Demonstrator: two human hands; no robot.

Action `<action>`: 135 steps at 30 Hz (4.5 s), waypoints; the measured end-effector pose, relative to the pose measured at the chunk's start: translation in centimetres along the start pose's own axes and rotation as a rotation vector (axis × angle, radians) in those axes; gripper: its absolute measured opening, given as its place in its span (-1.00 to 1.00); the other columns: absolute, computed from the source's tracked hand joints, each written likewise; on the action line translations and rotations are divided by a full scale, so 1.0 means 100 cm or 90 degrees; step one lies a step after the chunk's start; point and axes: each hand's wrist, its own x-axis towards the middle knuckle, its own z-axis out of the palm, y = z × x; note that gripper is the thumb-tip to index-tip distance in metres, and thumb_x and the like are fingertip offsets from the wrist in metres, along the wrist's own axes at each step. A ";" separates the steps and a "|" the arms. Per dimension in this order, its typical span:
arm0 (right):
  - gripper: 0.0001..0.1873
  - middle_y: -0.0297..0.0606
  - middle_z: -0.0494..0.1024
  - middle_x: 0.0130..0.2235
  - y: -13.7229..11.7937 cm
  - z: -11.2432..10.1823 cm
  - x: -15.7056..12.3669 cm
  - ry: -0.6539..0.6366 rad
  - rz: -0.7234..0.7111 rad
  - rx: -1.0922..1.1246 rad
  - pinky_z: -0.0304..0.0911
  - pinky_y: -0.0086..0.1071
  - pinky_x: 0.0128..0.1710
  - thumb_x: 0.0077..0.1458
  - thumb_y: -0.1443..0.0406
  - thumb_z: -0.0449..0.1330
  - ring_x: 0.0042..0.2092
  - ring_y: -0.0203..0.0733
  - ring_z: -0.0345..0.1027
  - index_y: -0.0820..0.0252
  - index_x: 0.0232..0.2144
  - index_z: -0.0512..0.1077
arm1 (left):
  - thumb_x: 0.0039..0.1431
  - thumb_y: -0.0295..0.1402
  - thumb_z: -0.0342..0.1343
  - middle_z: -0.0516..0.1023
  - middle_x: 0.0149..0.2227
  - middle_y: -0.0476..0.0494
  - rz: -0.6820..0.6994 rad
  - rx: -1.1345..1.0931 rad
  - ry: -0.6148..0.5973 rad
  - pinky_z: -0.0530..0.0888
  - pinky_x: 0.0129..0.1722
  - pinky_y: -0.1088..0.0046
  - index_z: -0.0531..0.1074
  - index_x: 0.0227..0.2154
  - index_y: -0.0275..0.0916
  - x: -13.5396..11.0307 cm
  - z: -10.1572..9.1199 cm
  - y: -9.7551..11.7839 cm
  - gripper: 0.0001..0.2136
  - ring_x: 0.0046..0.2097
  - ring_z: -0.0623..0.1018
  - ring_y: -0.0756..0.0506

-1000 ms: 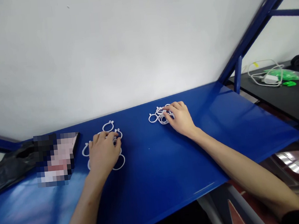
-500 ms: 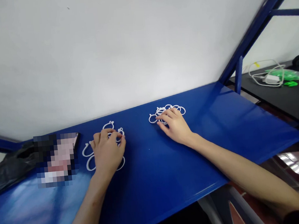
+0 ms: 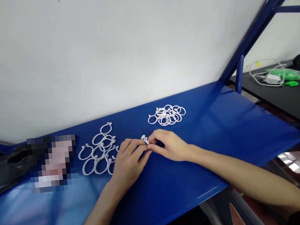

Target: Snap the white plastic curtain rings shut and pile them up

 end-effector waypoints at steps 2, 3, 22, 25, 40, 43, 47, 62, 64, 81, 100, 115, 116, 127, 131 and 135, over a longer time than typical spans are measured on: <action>-0.92 -0.27 0.53 -0.27 0.001 0.001 0.000 0.011 0.011 0.003 0.36 -0.32 -0.19 0.31 0.27 0.14 -0.24 -0.23 0.42 0.16 -0.24 0.38 | 0.27 -0.43 0.15 0.59 -0.27 -0.08 -0.003 -0.006 -0.003 0.49 -0.13 0.33 0.52 -0.30 -0.17 0.000 0.000 -0.002 -0.93 -0.20 0.50 -0.08; -0.92 -0.27 0.53 -0.27 0.002 0.001 0.000 0.017 0.014 -0.001 0.36 -0.31 -0.19 0.31 0.27 0.13 -0.24 -0.22 0.42 0.16 -0.24 0.38 | 0.27 -0.43 0.15 0.58 -0.27 -0.08 -0.006 -0.007 -0.005 0.49 -0.12 0.33 0.52 -0.31 -0.16 0.000 -0.001 -0.002 -0.93 -0.20 0.50 -0.08; -0.89 -0.24 0.55 -0.25 0.005 0.000 0.000 0.029 -0.021 -0.043 0.39 -0.29 -0.16 0.33 0.28 0.10 -0.21 -0.20 0.44 0.17 -0.18 0.41 | 0.40 -0.26 -0.04 0.60 -0.31 -0.11 -0.133 0.048 -0.047 0.42 -0.20 0.33 0.47 -0.20 -0.19 -0.003 -0.002 -0.009 -0.79 -0.27 0.55 -0.10; -0.87 -0.22 0.57 -0.23 0.005 0.000 -0.001 0.036 -0.008 -0.043 0.41 -0.29 -0.16 0.34 0.27 0.11 -0.19 -0.20 0.47 0.17 -0.16 0.43 | 0.41 -0.26 -0.07 0.61 -0.31 -0.11 -0.142 0.033 -0.048 0.42 -0.22 0.33 0.48 -0.21 -0.19 -0.001 -0.005 -0.008 -0.77 -0.27 0.55 -0.10; -0.77 -0.21 0.61 -0.25 0.004 -0.002 -0.002 0.014 -0.120 -0.045 0.36 -0.30 -0.22 0.40 0.31 0.03 -0.27 -0.19 0.35 0.20 -0.18 0.49 | 0.35 -0.41 0.01 0.56 -0.37 0.00 -0.181 -0.115 -0.035 0.44 -0.28 0.50 0.46 -0.31 -0.17 -0.006 -0.001 -0.003 -0.85 -0.33 0.55 -0.01; -0.76 -0.21 0.60 -0.26 0.003 -0.002 -0.004 -0.009 -0.135 -0.066 0.34 -0.30 -0.20 0.41 0.33 0.00 -0.27 -0.19 0.32 0.21 -0.16 0.48 | 0.34 -0.46 -0.01 0.54 -0.39 0.00 -0.168 -0.116 -0.035 0.42 -0.30 0.51 0.42 -0.35 -0.18 -0.007 0.000 0.000 -0.84 -0.33 0.54 -0.01; -0.75 -0.20 0.58 -0.27 0.006 0.001 -0.004 -0.027 -0.152 -0.099 0.33 -0.32 -0.21 0.41 0.34 0.00 -0.28 -0.20 0.30 0.24 -0.17 0.48 | 0.35 -0.45 -0.04 0.54 -0.38 -0.01 -0.153 -0.100 -0.066 0.41 -0.30 0.47 0.42 -0.36 -0.19 -0.005 0.002 0.001 -0.82 -0.32 0.52 -0.03; -0.91 -0.09 0.46 -0.10 0.086 -0.047 0.016 0.325 0.122 -0.322 0.31 0.01 0.01 0.19 0.27 0.27 -0.04 0.05 0.30 0.14 -0.27 0.56 | 0.40 -0.13 -0.19 0.43 0.22 -0.40 -0.401 0.288 -0.148 0.32 0.13 -0.21 0.44 0.14 -0.32 -0.010 -0.018 -0.074 -0.51 0.26 0.27 -0.47; -0.88 -0.09 0.44 -0.10 0.094 -0.047 0.015 0.312 0.143 -0.319 0.30 0.05 0.04 0.18 0.26 0.26 -0.04 0.06 0.29 0.12 -0.25 0.58 | 0.40 -0.14 -0.21 0.46 0.19 -0.37 -0.420 0.267 -0.174 0.30 0.14 -0.23 0.48 0.10 -0.31 -0.011 -0.017 -0.075 -0.51 0.26 0.28 -0.46; -0.81 -0.09 0.51 -0.06 0.036 -0.028 0.013 0.226 0.013 -0.236 0.32 -0.03 0.07 0.32 0.24 0.15 0.03 0.00 0.36 0.15 -0.10 0.50 | 0.31 -0.33 0.05 0.53 0.03 -0.31 -0.123 0.205 -0.010 0.39 0.06 0.05 0.50 0.05 -0.30 0.001 -0.009 -0.028 -0.68 0.03 0.41 -0.30; -0.84 -0.27 0.58 -0.26 0.013 -0.002 0.003 0.129 0.015 0.038 0.43 -0.33 -0.23 0.27 0.35 0.14 -0.27 -0.25 0.48 0.16 -0.10 0.44 | 0.28 -0.39 0.11 0.62 -0.12 -0.16 -0.149 -0.012 0.076 0.50 0.00 0.24 0.50 -0.11 -0.18 0.002 -0.002 0.005 -0.83 -0.07 0.56 -0.15; -0.87 -0.19 0.58 -0.25 0.010 0.006 -0.004 0.051 -0.161 -0.034 0.41 -0.26 -0.19 0.37 0.33 0.09 -0.21 -0.18 0.42 0.17 -0.17 0.45 | 0.25 -0.27 0.08 0.70 -0.33 -0.02 -0.366 -0.249 -0.040 0.57 -0.19 0.40 0.56 -0.31 -0.11 0.000 0.003 0.002 -0.84 -0.25 0.68 -0.11; -0.86 -0.18 0.58 -0.25 0.009 0.006 -0.005 0.042 -0.170 -0.042 0.41 -0.25 -0.19 0.38 0.34 0.08 -0.21 -0.17 0.42 0.18 -0.17 0.44 | 0.24 -0.29 0.08 0.70 -0.33 -0.02 -0.361 -0.248 -0.042 0.57 -0.18 0.40 0.56 -0.32 -0.11 0.000 0.003 0.002 -0.84 -0.25 0.68 -0.11; -0.80 -0.15 0.57 -0.24 0.004 0.003 -0.005 -0.004 -0.174 -0.111 0.36 -0.26 -0.20 0.40 0.35 0.00 -0.20 -0.16 0.38 0.20 -0.16 0.43 | 0.26 -0.32 0.07 0.68 -0.32 -0.05 -0.304 -0.218 -0.002 0.56 -0.19 0.41 0.56 -0.35 -0.12 -0.002 0.003 0.005 -0.83 -0.26 0.65 -0.09; -0.77 -0.14 0.57 -0.25 0.002 0.003 -0.006 -0.007 -0.180 -0.127 0.35 -0.29 -0.22 0.41 0.37 -0.02 -0.25 -0.17 0.34 0.24 -0.17 0.44 | 0.26 -0.34 0.08 0.67 -0.33 -0.04 -0.286 -0.197 0.010 0.55 -0.23 0.45 0.55 -0.34 -0.13 -0.005 0.004 0.005 -0.85 -0.30 0.64 -0.06; -0.76 -0.13 0.56 -0.25 -0.002 0.001 -0.004 -0.013 -0.176 -0.133 0.35 -0.28 -0.21 0.41 0.37 -0.03 -0.24 -0.16 0.32 0.25 -0.17 0.44 | 0.26 -0.32 0.08 0.67 -0.32 -0.04 -0.299 -0.172 0.022 0.55 -0.23 0.43 0.54 -0.34 -0.13 -0.006 0.005 0.007 -0.85 -0.32 0.64 -0.07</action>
